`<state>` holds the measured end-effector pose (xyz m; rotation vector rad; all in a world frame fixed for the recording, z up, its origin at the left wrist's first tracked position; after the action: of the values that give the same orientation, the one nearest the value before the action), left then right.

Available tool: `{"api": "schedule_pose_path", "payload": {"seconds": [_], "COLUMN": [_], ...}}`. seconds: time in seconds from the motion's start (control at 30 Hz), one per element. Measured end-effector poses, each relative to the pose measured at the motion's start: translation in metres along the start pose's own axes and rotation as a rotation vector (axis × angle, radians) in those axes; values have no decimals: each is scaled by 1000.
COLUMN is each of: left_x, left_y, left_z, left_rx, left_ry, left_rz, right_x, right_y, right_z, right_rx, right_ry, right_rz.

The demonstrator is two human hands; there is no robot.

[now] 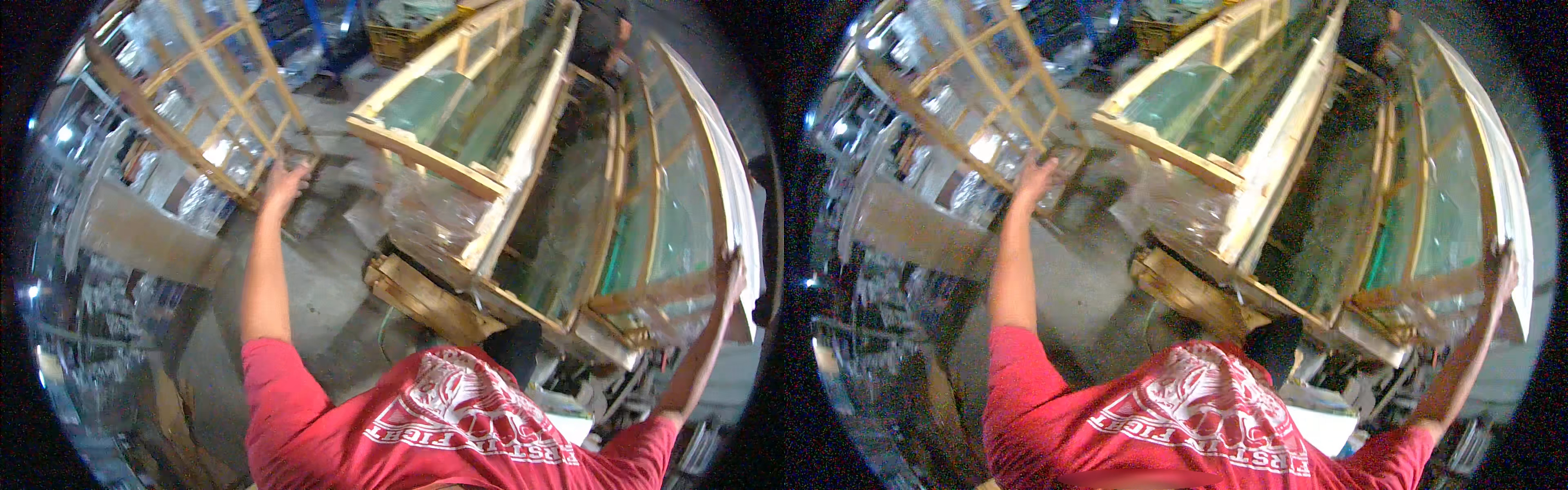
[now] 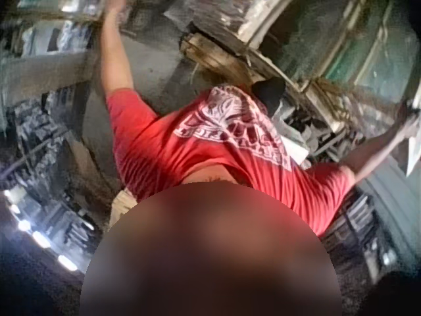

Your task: The person assembles wooden display cases with glass panels in a workshop. They lift and position wooden frames, align glass panels, and secure them with straps while another worker assists nearby.

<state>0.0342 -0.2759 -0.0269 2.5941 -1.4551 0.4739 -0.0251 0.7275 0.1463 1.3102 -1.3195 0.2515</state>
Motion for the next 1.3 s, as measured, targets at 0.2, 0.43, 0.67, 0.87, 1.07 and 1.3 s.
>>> {"api": "schedule_pose_path", "payload": {"seconds": [0.2,0.43,0.67,0.87,1.07,1.3], "left_x": [-105,-254,-297,-304,-235,-114], "left_y": [-61,-129,-122,-114,-262,-411], "left_z": [-114,-194,-179,-148,-112,256], "left_rx": [-518,-1068,-1208,-1121,-989,307], "left_ry": [-49,255,539,242,-92,200], "left_rz": [-34,160,9,-77,-219,331], "right_x": [39,100,-98,-59,-36,-25], "right_y": [-15,-97,-357,-565,-531,-433], "right_z": [17,98,243,353,456,590], "right_rx": [-14,201,457,942,1389,1300], "right_ry": [5,101,445,841,822,772], "right_rz": [-128,-630,741,1444,1161,699]}}
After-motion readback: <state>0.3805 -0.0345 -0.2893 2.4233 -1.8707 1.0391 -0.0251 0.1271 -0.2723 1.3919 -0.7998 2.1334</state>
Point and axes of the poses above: each hand's wrist, its own y-axis towards the middle knuckle, its own x-axis out of the back of the hand, z = x × y, the point moved 6 cm from there along y, towards the middle knuckle, and after that the axes turned 1 degree about -y, right-handed, at the moved point
